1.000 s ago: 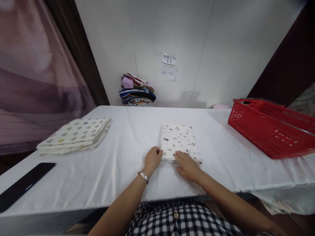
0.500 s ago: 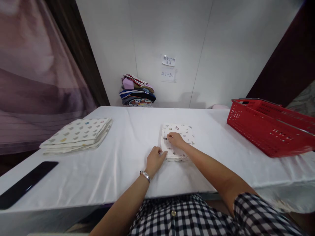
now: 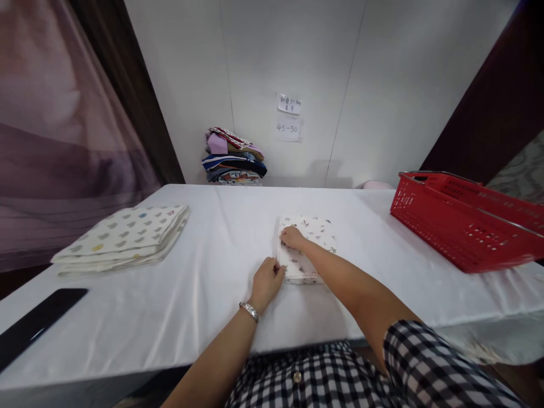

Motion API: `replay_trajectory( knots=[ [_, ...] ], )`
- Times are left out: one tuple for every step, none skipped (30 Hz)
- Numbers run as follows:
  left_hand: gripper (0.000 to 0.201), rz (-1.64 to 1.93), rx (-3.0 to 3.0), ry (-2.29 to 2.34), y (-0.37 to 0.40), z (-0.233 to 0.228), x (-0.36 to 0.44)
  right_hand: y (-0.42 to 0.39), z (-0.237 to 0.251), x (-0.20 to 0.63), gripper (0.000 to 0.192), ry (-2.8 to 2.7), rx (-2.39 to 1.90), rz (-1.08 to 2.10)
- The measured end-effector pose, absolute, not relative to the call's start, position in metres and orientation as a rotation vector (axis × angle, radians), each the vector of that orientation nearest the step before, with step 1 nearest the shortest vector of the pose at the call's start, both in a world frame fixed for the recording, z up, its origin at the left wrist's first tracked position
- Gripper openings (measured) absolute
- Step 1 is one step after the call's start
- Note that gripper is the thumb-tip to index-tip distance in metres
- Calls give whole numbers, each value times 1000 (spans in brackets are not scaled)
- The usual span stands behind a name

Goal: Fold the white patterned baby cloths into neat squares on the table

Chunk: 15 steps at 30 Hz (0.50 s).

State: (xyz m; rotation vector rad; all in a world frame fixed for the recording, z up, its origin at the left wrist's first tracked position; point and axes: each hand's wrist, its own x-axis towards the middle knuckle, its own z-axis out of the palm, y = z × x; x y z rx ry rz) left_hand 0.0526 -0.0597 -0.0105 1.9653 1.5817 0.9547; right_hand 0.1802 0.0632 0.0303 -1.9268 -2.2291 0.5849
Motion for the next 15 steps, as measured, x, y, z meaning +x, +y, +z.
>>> replay_trajectory(
  knots=[
    [17,951,1961,1580,-59,-10,52,63,29,180,23,-2205,-1909,619],
    [17,947,1957,1576,-59,-10,52,63,28,180,24,-2177,-1895,648],
    [16,945,1953,1572,-58,-10,52,62,27,179,25,-2157,-1882,669],
    [15,948,1947,1569,-58,-11,52,61,26,179,25,-2140,-1874,684],
    [15,951,1939,1569,-58,-11,52,61,25,178,25,-2126,-1870,695],
    [14,953,1930,1570,-58,-11,52,61,25,178,25,-2115,-1869,702],
    [13,952,1919,1577,-58,-11,52,62,25,178,25,-2108,-1872,709],
    [13,946,1907,1587,-58,-10,52,63,26,179,27,-2103,-1880,712],
    [12,935,1892,1603,-59,-10,52,66,27,180,30,-2099,-1893,711],
    [12,921,1878,1620,-59,-9,52,70,28,181,33,-2096,-1913,703],
    [12,904,1861,1640,-59,-8,53,74,30,182,36,-2091,-1942,688],
    [12,888,1846,1656,-60,-7,53,80,31,183,38,-2083,-1976,668],
    [12,875,1833,1669,-60,-6,53,85,32,183,39,-2074,-2011,648],
    [12,862,1825,1677,-61,-5,53,91,33,184,39,-2065,-2045,630],
    [12,854,1822,1681,-61,-4,53,96,33,183,37,-2059,-2072,619]
  ],
)
